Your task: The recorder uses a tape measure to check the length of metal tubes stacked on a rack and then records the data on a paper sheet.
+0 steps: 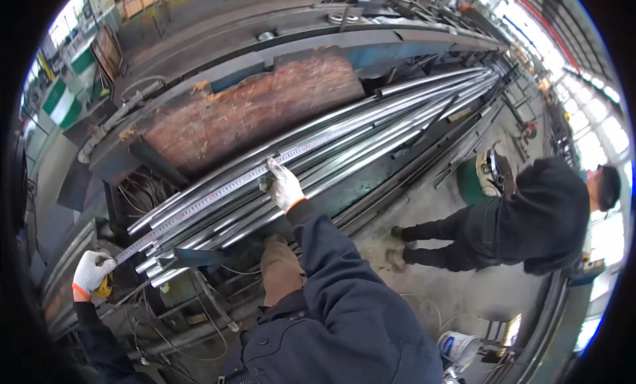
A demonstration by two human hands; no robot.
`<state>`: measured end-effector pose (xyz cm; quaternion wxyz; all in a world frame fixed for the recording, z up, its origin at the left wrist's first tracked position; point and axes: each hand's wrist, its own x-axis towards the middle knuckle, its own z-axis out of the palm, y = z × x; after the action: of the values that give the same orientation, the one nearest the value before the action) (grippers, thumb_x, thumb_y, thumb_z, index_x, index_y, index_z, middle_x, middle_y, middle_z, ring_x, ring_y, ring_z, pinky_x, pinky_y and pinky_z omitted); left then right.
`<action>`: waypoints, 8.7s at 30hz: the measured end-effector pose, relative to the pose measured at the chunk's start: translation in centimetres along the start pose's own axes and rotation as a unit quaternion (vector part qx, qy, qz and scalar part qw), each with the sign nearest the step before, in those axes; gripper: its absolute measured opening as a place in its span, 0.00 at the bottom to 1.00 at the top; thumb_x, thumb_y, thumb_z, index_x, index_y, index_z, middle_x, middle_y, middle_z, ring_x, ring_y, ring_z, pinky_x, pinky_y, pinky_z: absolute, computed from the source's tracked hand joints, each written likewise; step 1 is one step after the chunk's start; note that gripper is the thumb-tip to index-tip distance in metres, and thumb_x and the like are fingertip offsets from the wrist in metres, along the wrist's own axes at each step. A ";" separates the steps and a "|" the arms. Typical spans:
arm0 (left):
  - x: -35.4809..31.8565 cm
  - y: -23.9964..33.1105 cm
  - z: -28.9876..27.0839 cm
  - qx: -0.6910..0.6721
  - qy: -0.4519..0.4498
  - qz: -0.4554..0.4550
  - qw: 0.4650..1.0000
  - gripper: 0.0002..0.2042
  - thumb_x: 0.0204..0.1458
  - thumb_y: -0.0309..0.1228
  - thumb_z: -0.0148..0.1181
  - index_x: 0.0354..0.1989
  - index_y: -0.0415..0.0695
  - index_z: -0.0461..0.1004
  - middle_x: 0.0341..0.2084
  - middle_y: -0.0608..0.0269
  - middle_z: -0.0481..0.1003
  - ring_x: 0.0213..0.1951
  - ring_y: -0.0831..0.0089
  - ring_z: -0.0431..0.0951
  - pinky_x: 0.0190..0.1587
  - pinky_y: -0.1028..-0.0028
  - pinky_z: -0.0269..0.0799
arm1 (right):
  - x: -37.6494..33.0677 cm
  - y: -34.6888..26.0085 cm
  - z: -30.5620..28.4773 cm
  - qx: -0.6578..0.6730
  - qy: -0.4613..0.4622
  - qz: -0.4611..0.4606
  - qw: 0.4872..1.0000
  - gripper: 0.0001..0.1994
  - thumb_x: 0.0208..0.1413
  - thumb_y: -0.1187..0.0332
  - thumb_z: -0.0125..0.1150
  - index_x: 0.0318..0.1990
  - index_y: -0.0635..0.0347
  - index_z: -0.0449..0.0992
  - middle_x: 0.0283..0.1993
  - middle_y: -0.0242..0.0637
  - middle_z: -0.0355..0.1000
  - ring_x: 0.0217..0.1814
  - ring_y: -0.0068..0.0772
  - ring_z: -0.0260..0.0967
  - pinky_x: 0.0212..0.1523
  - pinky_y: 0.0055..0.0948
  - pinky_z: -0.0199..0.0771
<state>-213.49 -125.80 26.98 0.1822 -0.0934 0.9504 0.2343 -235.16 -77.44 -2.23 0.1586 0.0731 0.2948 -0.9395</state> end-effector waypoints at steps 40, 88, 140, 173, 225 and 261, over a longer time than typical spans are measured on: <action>-11.8 9.5 4.8 0.015 0.061 -0.150 0.987 0.12 0.46 0.31 0.73 0.32 0.33 0.82 0.25 0.57 0.82 0.28 0.72 0.80 0.34 0.70 0.76 | -15.5 -10.5 0.2 -0.123 -0.073 0.159 0.977 0.18 0.62 0.52 0.68 0.40 0.60 0.86 0.27 0.28 0.77 0.25 0.18 0.67 0.27 0.27 0.67; 1.0 33.1 25.0 -0.174 -0.242 -0.004 0.955 0.12 0.58 0.30 0.60 0.39 0.33 0.83 0.29 0.63 0.82 0.32 0.79 0.78 0.39 0.76 0.72 | -20.6 -46.8 -6.8 -0.069 -0.017 -0.314 0.947 0.21 0.70 0.55 0.58 0.52 0.69 0.75 0.39 0.43 0.79 0.40 0.36 0.80 0.47 0.35 0.81; 4.8 66.9 53.3 -0.210 -0.403 -0.041 0.890 0.13 0.62 0.28 0.56 0.49 0.31 0.79 0.39 0.55 0.82 0.40 0.70 0.83 0.47 0.73 0.78 | -31.8 -50.4 -46.7 -0.037 0.201 -0.029 0.978 0.28 0.68 0.50 0.60 0.67 0.58 0.70 0.55 0.36 0.77 0.47 0.29 0.79 0.47 0.33 0.82; 17.1 85.0 63.3 0.000 -0.453 -0.105 0.885 0.26 0.63 0.49 0.64 0.51 0.33 0.81 0.41 0.58 0.84 0.44 0.73 0.81 0.51 0.69 0.75 | -18.6 -96.4 -66.2 0.084 0.220 -0.183 0.955 0.13 0.72 0.57 0.55 0.53 0.56 0.75 0.42 0.38 0.77 0.44 0.43 0.78 0.47 0.48 0.82; -46.9 132.2 103.0 -0.224 0.152 -0.340 0.901 0.29 0.44 0.57 0.69 0.33 0.37 0.82 0.24 0.44 0.79 0.30 0.45 0.81 0.36 0.54 0.75 | -52.9 -93.1 -67.2 -0.187 -0.366 0.591 0.694 0.19 0.68 0.48 0.58 0.54 0.52 0.76 0.48 0.36 0.79 0.47 0.32 0.75 0.44 0.34 0.77; -51.7 187.1 142.7 -0.588 0.558 -0.584 0.049 0.33 0.51 0.61 0.68 0.41 0.36 0.83 0.27 0.54 0.81 0.31 0.64 0.80 0.39 0.65 0.75 | -107.9 -101.0 -87.5 -0.315 -0.589 0.678 -0.306 0.17 0.71 0.64 0.57 0.56 0.72 0.73 0.53 0.47 0.77 0.54 0.41 0.77 0.56 0.39 0.78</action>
<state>-172.13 110.70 6.57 -0.4393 -0.7970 -0.0444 0.4122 -164.48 78.93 4.91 -0.7856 0.4260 -0.0625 -0.4444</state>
